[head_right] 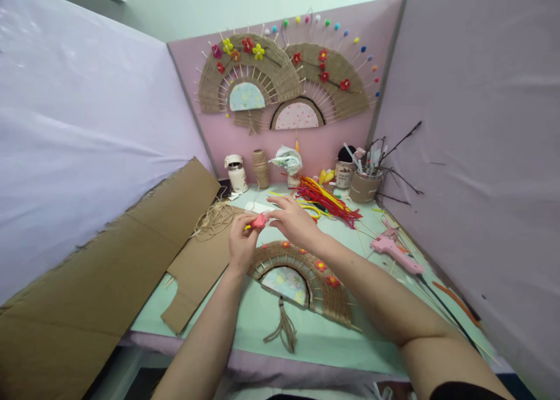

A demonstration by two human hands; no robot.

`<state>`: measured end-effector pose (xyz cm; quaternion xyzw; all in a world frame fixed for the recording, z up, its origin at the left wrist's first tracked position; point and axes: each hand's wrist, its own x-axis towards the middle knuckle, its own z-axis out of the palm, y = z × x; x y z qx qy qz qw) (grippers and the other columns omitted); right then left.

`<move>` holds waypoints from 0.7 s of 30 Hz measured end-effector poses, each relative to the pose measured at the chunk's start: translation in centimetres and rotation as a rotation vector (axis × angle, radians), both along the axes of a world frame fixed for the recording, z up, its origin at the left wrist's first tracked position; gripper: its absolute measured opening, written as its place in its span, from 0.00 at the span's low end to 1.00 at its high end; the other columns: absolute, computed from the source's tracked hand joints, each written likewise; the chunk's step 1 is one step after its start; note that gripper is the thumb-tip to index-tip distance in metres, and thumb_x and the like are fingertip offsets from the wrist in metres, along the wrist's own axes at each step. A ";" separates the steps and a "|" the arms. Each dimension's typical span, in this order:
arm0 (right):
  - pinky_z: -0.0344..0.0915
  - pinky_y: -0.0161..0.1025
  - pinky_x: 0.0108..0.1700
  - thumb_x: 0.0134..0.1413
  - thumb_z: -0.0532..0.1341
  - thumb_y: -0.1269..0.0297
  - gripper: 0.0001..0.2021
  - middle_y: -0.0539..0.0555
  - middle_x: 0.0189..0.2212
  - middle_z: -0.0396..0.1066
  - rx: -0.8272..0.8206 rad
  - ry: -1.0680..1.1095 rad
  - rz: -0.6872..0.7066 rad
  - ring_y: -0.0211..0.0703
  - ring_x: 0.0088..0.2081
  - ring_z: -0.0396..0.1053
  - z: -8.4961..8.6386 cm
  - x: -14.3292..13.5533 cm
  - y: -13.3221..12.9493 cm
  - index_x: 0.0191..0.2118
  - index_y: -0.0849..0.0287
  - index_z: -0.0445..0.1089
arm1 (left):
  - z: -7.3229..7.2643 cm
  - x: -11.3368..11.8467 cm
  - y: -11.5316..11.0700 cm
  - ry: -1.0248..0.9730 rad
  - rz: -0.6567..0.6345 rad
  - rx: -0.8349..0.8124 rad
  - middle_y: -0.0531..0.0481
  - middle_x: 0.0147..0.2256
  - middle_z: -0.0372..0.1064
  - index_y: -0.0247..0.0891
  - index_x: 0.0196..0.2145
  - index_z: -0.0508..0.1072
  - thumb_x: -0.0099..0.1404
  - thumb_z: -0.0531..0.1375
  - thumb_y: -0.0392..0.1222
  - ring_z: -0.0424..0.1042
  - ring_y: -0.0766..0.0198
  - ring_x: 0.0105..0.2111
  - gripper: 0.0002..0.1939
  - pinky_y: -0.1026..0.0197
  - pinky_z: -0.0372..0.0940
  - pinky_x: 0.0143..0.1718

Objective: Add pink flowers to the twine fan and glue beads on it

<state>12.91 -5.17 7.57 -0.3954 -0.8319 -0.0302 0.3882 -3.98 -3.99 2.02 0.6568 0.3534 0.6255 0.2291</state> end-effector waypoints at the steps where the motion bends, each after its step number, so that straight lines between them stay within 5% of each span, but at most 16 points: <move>1: 0.65 0.55 0.52 0.53 0.63 0.72 0.08 0.59 0.52 0.69 0.006 -0.025 -0.028 0.52 0.51 0.64 0.1 0.0 -0.2 0.38 0.54 0.77 | 0.1 0.0 -0.1 -0.008 0.002 -0.004 0.46 0.40 0.65 0.40 0.36 0.74 0.60 0.61 0.37 0.67 0.62 0.43 0.05 0.62 0.68 0.37; 21: 0.63 0.53 0.54 0.51 0.61 0.71 0.04 0.61 0.53 0.69 0.040 0.000 -0.006 0.51 0.52 0.67 -0.5 0.0 0.5 0.27 0.57 0.69 | 0.3 0.3 0.0 0.043 -0.011 -0.103 0.48 0.35 0.68 0.40 0.33 0.74 0.59 0.62 0.43 0.67 0.64 0.37 0.06 0.64 0.66 0.36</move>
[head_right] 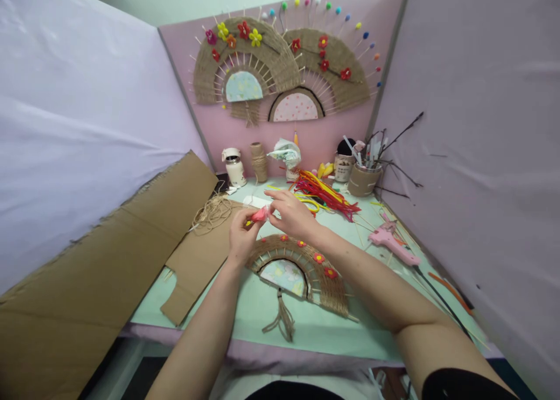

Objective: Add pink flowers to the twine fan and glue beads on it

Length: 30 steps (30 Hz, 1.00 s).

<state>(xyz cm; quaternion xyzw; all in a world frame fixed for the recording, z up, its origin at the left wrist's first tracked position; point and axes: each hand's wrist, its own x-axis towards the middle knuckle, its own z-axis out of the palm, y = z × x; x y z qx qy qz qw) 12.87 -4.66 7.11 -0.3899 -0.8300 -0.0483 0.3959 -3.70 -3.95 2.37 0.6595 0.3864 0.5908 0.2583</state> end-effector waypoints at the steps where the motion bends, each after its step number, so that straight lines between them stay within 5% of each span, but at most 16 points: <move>1: 0.63 0.53 0.54 0.51 0.61 0.71 0.04 0.60 0.52 0.69 -0.002 0.009 -0.014 0.51 0.52 0.67 -0.1 0.0 0.0 0.27 0.57 0.69 | 0.0 0.0 0.0 0.001 0.002 0.001 0.49 0.35 0.68 0.40 0.33 0.74 0.58 0.63 0.43 0.67 0.64 0.37 0.06 0.64 0.65 0.36; 9: 0.63 0.52 0.54 0.51 0.59 0.71 0.04 0.60 0.49 0.72 0.058 0.186 -0.111 0.51 0.50 0.68 -0.4 0.2 0.5 0.29 0.57 0.70 | -0.9 -0.5 1.1 0.032 -0.001 -0.027 0.49 0.35 0.69 0.39 0.34 0.74 0.57 0.63 0.40 0.68 0.63 0.38 0.06 0.63 0.64 0.39; 15: 0.71 0.43 0.39 0.51 0.61 0.64 0.05 0.58 0.45 0.73 -0.220 0.486 -0.048 0.48 0.46 0.71 -0.3 1.1 1.4 0.29 0.58 0.73 | -3.2 -0.7 3.4 0.241 0.165 -0.140 0.43 0.40 0.68 0.38 0.41 0.74 0.52 0.64 0.33 0.68 0.55 0.43 0.16 0.49 0.62 0.49; 20: 0.70 0.40 0.39 0.51 0.63 0.62 0.06 0.57 0.42 0.75 -0.321 0.529 0.004 0.46 0.45 0.72 -0.2 0.8 1.2 0.30 0.58 0.73 | -2.4 -0.1 2.6 0.116 0.059 -0.130 0.41 0.46 0.69 0.39 0.40 0.76 0.53 0.65 0.41 0.65 0.53 0.50 0.15 0.50 0.59 0.52; 25: 0.69 0.38 0.36 0.53 0.62 0.65 0.04 0.57 0.41 0.75 -0.256 0.349 0.092 0.45 0.43 0.72 -0.6 -0.5 0.2 0.30 0.57 0.74 | 0.0 0.0 0.4 -0.352 -0.315 -0.562 0.46 0.32 0.70 0.34 0.34 0.75 0.57 0.60 0.59 0.67 0.67 0.30 0.23 0.65 0.61 0.28; 30: 0.66 0.46 0.47 0.56 0.61 0.67 0.04 0.56 0.40 0.75 -0.085 0.149 0.110 0.46 0.44 0.71 -1.6 -1.1 0.1 0.34 0.56 0.74 | 0.7 -0.3 -0.3 -0.460 -0.450 -0.699 0.54 0.25 0.62 0.34 0.26 0.71 0.45 0.70 0.56 0.58 0.74 0.23 0.23 0.69 0.54 0.22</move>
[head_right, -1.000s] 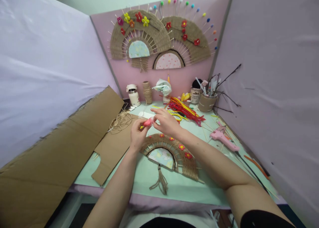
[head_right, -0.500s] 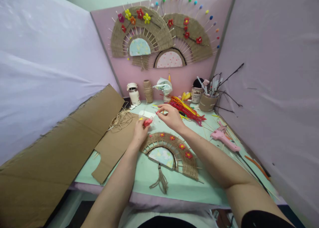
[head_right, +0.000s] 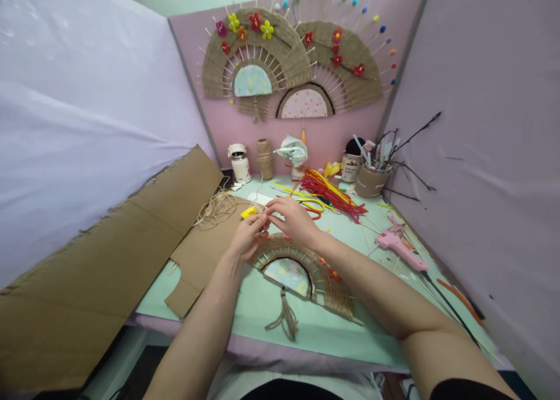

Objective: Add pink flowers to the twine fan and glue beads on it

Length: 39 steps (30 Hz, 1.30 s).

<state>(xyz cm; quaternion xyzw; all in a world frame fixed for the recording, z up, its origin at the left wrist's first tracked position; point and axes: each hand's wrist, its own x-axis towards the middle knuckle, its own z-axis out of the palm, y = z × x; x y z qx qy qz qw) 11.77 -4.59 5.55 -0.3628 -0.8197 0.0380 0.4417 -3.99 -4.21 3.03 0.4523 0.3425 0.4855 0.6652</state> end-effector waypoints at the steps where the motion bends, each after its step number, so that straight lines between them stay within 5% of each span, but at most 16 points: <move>1: 0.66 0.47 0.48 0.57 0.61 0.67 0.05 0.56 0.40 0.75 0.013 -0.021 0.009 0.46 0.44 0.71 -0.1 0.0 0.0 0.35 0.56 0.75 | 0.0 0.0 0.1 -0.017 0.004 -0.007 0.54 0.25 0.62 0.34 0.26 0.71 0.43 0.71 0.55 0.58 0.74 0.23 0.23 0.70 0.53 0.21; 8: 0.69 0.44 0.46 0.58 0.59 0.68 0.11 0.58 0.44 0.74 -0.020 0.015 0.059 0.46 0.45 0.71 0.3 0.3 0.0 0.46 0.56 0.73 | -0.3 -0.2 0.4 -0.114 0.034 -0.081 0.50 0.29 0.67 0.34 0.32 0.77 0.41 0.73 0.48 0.62 0.73 0.27 0.21 0.71 0.52 0.22; 28: 0.68 0.41 0.41 0.55 0.62 0.70 0.04 0.55 0.37 0.76 -0.053 0.046 0.062 0.43 0.39 0.72 0.4 0.5 0.2 0.32 0.57 0.75 | 0.1 0.0 -0.3 -0.116 -0.079 -0.089 0.49 0.33 0.70 0.34 0.32 0.77 0.48 0.70 0.51 0.67 0.70 0.32 0.19 0.69 0.57 0.27; 39: 0.68 0.43 0.43 0.56 0.61 0.70 0.05 0.55 0.39 0.75 -0.046 -0.025 0.081 0.45 0.42 0.71 0.2 0.4 0.3 0.38 0.55 0.74 | -0.7 -0.7 0.7 -0.205 0.078 -0.091 0.50 0.31 0.73 0.34 0.32 0.77 0.45 0.72 0.42 0.70 0.73 0.29 0.17 0.70 0.64 0.31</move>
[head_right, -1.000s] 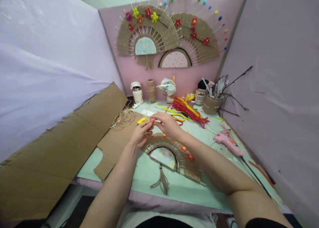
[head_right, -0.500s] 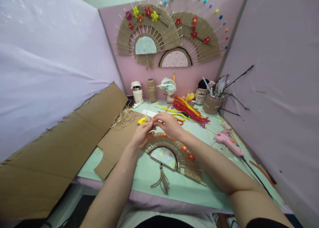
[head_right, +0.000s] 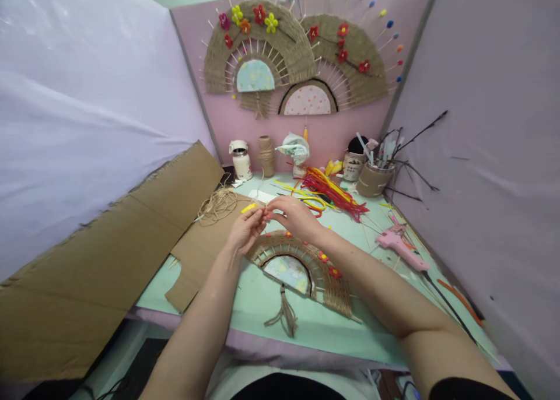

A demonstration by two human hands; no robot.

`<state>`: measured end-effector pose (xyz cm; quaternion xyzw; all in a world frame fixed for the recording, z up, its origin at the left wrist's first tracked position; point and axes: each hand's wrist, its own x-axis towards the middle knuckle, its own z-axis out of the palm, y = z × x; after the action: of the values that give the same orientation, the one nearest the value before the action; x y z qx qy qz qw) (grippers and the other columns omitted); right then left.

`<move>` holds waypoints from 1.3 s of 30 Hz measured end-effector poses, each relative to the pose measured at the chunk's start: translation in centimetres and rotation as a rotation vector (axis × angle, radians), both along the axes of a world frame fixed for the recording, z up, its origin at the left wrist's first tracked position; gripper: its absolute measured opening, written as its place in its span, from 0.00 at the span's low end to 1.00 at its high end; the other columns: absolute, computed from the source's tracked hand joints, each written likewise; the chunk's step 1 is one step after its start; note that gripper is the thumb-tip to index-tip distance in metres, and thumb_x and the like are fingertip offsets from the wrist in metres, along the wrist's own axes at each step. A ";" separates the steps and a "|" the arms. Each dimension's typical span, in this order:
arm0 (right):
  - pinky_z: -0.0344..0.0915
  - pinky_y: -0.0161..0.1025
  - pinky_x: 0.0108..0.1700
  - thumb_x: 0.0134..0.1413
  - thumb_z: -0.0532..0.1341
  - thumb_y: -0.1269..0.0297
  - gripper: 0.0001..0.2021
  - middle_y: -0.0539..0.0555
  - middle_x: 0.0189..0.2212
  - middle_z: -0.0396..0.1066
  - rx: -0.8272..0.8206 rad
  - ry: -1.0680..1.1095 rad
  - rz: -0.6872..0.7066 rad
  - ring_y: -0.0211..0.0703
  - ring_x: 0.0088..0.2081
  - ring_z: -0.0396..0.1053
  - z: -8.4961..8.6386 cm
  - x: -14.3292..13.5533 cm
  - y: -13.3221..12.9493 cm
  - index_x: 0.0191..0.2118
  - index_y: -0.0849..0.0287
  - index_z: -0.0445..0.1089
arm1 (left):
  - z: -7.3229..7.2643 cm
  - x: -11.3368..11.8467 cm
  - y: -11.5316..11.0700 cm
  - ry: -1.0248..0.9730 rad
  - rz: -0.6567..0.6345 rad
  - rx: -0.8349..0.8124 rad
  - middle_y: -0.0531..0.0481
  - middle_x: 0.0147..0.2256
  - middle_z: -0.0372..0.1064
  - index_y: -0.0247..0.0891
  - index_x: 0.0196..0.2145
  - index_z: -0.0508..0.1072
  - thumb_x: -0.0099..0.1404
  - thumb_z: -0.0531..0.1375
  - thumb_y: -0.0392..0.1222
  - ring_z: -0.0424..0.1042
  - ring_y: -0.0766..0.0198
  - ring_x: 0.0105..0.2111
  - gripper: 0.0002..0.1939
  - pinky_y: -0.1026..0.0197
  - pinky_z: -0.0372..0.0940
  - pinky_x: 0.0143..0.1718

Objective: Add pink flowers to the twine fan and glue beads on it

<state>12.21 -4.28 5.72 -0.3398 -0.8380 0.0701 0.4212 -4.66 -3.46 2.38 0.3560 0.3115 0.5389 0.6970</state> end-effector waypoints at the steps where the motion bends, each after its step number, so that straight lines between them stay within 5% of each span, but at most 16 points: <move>1: 0.68 0.43 0.43 0.56 0.61 0.70 0.06 0.55 0.39 0.76 -0.004 0.007 -0.002 0.45 0.42 0.72 0.1 0.0 0.0 0.38 0.56 0.74 | 0.0 -0.1 0.1 -0.019 0.022 0.021 0.49 0.32 0.74 0.34 0.34 0.77 0.46 0.72 0.42 0.70 0.72 0.29 0.17 0.69 0.65 0.33; 8: 0.67 0.42 0.42 0.58 0.60 0.67 0.05 0.55 0.37 0.75 -0.030 0.045 -0.026 0.44 0.39 0.72 -0.1 0.2 0.3 0.37 0.56 0.74 | -0.7 0.4 0.3 0.133 0.052 0.194 0.49 0.33 0.74 0.36 0.43 0.74 0.49 0.70 0.42 0.72 0.68 0.31 0.22 0.63 0.66 0.38; 11: 0.66 0.42 0.43 0.59 0.59 0.67 0.06 0.55 0.36 0.75 -0.040 0.029 -0.017 0.44 0.39 0.71 -0.1 0.3 0.4 0.37 0.56 0.74 | -1.1 0.6 0.3 0.192 0.077 0.250 0.52 0.30 0.73 0.38 0.39 0.72 0.47 0.71 0.43 0.72 0.67 0.30 0.21 0.61 0.66 0.37; 15: 0.65 0.41 0.43 0.58 0.59 0.69 0.06 0.55 0.36 0.75 -0.045 -0.002 0.008 0.43 0.39 0.71 0.0 0.3 0.3 0.37 0.56 0.75 | -1.0 0.6 0.4 0.229 0.085 0.240 0.51 0.27 0.73 0.36 0.30 0.71 0.46 0.71 0.45 0.71 0.67 0.28 0.17 0.62 0.65 0.35; 25: 0.65 0.40 0.41 0.58 0.59 0.68 0.06 0.55 0.34 0.75 0.011 -0.014 -0.024 0.42 0.36 0.70 0.0 0.3 0.2 0.36 0.56 0.75 | 0.1 0.8 -0.3 0.197 0.058 0.154 0.49 0.28 0.74 0.34 0.31 0.76 0.42 0.72 0.45 0.72 0.66 0.29 0.19 0.62 0.65 0.35; 35: 0.65 0.42 0.43 0.59 0.59 0.65 0.07 0.55 0.35 0.74 0.063 -0.004 -0.034 0.44 0.39 0.69 -0.2 0.0 0.1 0.37 0.56 0.75 | 0.5 1.0 -0.8 0.018 0.011 0.072 0.49 0.33 0.75 0.36 0.44 0.71 0.50 0.70 0.43 0.74 0.66 0.33 0.24 0.61 0.66 0.42; 39: 0.64 0.44 0.46 0.59 0.59 0.67 0.06 0.55 0.37 0.74 0.099 0.013 -0.048 0.45 0.40 0.68 -0.7 -1.0 -0.4 0.37 0.56 0.74 | 0.7 1.2 -0.9 -0.269 -0.058 -0.099 0.46 0.37 0.72 0.37 0.41 0.71 0.61 0.57 0.61 0.71 0.66 0.34 0.24 0.62 0.67 0.40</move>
<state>11.26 -4.68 5.02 -0.3379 -0.8292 0.0209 0.4447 -3.43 -4.37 3.06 0.2546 0.2310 0.5453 0.7645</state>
